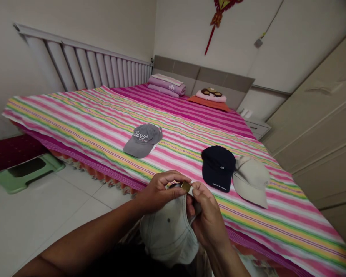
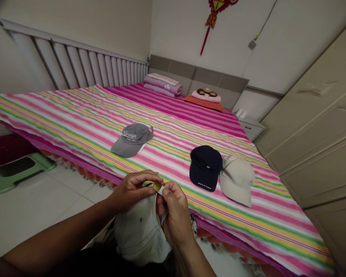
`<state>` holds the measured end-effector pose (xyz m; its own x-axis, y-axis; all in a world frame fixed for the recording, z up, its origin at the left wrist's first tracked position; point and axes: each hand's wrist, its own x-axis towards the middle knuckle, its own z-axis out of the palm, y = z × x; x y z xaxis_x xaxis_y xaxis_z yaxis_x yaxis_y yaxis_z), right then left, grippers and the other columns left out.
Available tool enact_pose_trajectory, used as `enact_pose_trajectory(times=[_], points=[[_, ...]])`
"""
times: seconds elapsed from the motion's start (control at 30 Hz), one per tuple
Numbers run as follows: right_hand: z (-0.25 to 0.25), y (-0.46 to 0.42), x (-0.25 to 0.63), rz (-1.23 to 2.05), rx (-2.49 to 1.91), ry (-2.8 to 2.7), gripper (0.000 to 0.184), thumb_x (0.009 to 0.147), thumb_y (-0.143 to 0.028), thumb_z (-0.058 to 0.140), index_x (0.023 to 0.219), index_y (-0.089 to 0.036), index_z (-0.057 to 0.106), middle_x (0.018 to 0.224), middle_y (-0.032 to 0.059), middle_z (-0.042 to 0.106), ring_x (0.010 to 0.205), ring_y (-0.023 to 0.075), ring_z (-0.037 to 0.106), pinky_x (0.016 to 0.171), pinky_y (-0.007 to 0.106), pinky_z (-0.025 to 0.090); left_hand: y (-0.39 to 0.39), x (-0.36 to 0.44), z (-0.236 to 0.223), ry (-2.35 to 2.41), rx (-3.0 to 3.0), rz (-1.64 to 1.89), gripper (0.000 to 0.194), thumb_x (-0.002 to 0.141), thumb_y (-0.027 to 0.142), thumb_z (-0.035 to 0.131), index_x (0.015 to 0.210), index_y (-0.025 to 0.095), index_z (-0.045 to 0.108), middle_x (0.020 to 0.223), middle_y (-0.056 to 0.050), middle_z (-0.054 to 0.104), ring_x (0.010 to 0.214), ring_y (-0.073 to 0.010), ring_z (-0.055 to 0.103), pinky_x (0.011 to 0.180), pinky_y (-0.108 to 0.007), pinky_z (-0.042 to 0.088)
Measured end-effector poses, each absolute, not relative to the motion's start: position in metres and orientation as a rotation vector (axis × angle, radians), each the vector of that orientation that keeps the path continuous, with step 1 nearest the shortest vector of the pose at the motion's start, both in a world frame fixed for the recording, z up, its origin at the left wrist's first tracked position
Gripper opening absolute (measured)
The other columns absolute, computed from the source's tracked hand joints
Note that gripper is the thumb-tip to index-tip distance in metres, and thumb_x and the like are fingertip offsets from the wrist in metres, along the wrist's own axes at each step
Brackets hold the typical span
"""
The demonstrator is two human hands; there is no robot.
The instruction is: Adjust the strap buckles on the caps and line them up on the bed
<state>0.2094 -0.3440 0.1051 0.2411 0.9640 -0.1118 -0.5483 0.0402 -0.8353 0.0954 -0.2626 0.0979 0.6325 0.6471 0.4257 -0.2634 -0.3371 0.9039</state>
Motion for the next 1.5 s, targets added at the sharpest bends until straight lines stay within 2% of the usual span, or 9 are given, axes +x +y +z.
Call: enact_pose_trajectory(times=[0.33,0.6,0.8,1.03,1.3,1.5], points=[[0.1,-0.342,0.209,1.231,-0.911,-0.537,0.022,0.07,-0.028,0.063,0.06,-0.016,0.048,0.044,-0.0067,0.044,0.036,0.0025,0.028,0.039,0.015,0.02,-0.267,0.104,0.088,0.25,1.551,1.005,0.021,0.073,0.021,0.06,0.094,0.017,0.065,0.087,-0.005,0.056,0.084,-0.0147,0.053,0.076,-0.027,0.041],[0.1,-0.345,0.212,1.261,-0.873,-0.548,0.015,0.074,-0.027,0.057,0.064,-0.018,0.051,0.044,-0.0035,0.048,0.042,0.0072,0.039,0.046,0.018,0.031,-0.268,0.104,0.084,0.228,1.447,1.011,0.023,0.071,0.02,0.062,0.094,0.018,0.065,0.088,-0.005,0.055,0.085,-0.0152,0.053,0.077,-0.028,0.041],[0.098,-0.344,0.213,1.228,-0.916,-0.574,0.017,0.07,-0.026,0.063,0.06,-0.016,0.053,0.047,-0.0044,0.047,0.042,0.0053,0.037,0.044,0.017,0.029,-0.267,0.102,0.088,0.225,1.502,0.924,0.021,0.074,0.023,0.06,0.094,0.016,0.062,0.088,-0.005,0.054,0.085,-0.0145,0.052,0.077,-0.027,0.04],[0.096,-0.344,0.22,1.251,-0.97,-0.637,0.017,0.07,-0.031,0.063,0.065,-0.016,0.055,0.054,-0.0016,0.053,0.05,0.0088,0.045,0.048,0.019,0.035,-0.264,0.098,0.087,0.246,1.538,0.892,0.022,0.076,0.024,0.058,0.096,0.016,0.058,0.089,-0.004,0.051,0.084,-0.0138,0.051,0.076,-0.026,0.039],[0.097,-0.343,0.219,1.218,-1.013,-0.662,0.019,0.067,-0.029,0.066,0.058,-0.016,0.054,0.05,-0.0022,0.052,0.047,0.0082,0.043,0.047,0.019,0.034,-0.263,0.101,0.085,0.235,1.573,0.876,0.021,0.077,0.025,0.056,0.096,0.016,0.057,0.091,-0.006,0.053,0.088,-0.0153,0.051,0.078,-0.028,0.039],[0.096,-0.343,0.222,1.248,-0.97,-0.715,0.015,0.071,-0.03,0.063,0.066,-0.017,0.057,0.055,-0.002,0.056,0.05,0.0082,0.046,0.05,0.019,0.037,-0.262,0.099,0.084,0.248,1.561,0.927,0.021,0.077,0.027,0.056,0.096,0.016,0.056,0.094,-0.006,0.053,0.093,-0.0171,0.051,0.082,-0.03,0.038]])
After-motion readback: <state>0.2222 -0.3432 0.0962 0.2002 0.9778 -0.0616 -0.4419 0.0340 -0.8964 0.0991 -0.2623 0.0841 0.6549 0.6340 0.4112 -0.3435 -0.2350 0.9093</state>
